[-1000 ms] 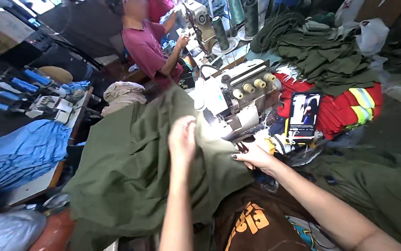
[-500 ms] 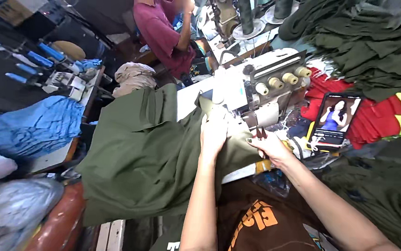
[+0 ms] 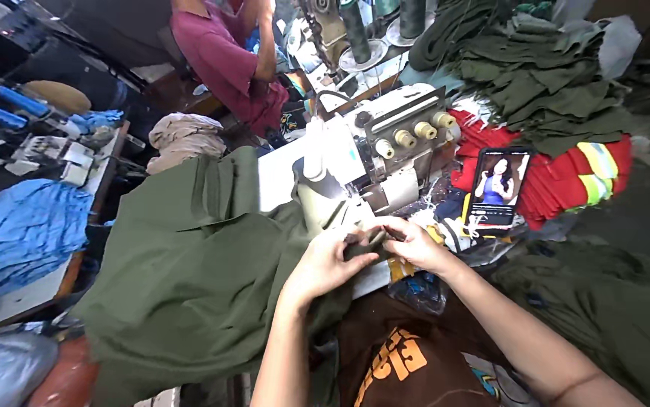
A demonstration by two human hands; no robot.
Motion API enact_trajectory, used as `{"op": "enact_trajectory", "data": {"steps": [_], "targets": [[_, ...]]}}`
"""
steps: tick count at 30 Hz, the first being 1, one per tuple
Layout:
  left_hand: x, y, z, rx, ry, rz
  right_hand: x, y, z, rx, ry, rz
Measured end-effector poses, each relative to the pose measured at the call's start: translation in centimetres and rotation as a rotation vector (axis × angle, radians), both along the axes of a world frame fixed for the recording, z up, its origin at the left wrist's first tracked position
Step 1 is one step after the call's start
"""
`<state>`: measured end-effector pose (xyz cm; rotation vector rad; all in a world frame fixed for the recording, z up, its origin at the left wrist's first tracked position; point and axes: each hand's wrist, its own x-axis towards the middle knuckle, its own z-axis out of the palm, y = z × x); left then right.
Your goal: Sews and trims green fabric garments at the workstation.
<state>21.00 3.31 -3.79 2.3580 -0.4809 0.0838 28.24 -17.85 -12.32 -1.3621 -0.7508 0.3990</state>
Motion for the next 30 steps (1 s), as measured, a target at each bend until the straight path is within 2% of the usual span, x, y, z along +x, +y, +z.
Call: {"op": "enact_trajectory", "data": {"steps": [2, 5, 7, 10, 14, 16, 18, 20, 22, 26, 30], "targets": [[0.5, 0.1, 0.5, -0.129, -0.024, -0.044, 0.0, -0.4, -0.1, -0.092, -0.042, 0.034], [1.4, 0.6, 0.4, -0.178, -0.099, 0.114, -0.6, -1.1, -0.2, -0.236, 0.060, 0.080], [2.3, 0.9, -0.4, -0.152, -0.140, 0.249, -1.1, -1.5, -0.7, -0.207, 0.201, 0.077], [3.2, 0.8, -1.6, -0.217, -0.075, 0.418, -1.7, -2.4, -1.1, -0.125, 0.424, 0.078], [3.6, 0.6, -2.4, -0.162, -0.115, 0.516, -2.1, -3.1, -1.6, -0.112, 0.536, 0.055], [3.2, 1.0, -2.2, -0.218, -0.102, 0.428, -2.3, -3.3, -2.0, -0.096, 0.507, 0.061], [2.5, 1.8, -1.8, -0.399, -0.020, 0.166, -2.4, -3.5, -2.0, -0.120, 0.420, 0.052], [1.7, 2.4, -1.6, -0.549, 0.084, -0.110, -2.0, -3.3, -1.3, -0.195, 0.282, -0.040], [0.8, 2.4, -0.9, -0.557, 0.142, -0.245, -1.1, -2.8, -0.8, -0.219, 0.173, -0.163], [0.6, 2.1, 0.0, -0.554, 0.077, -0.228, 1.1, -0.6, -0.4, -0.162, 0.104, -0.170], [1.8, 1.1, -0.7, -0.514, -0.018, -0.005, 1.5, 0.7, -0.5, -0.177, 0.173, -0.069]]}}
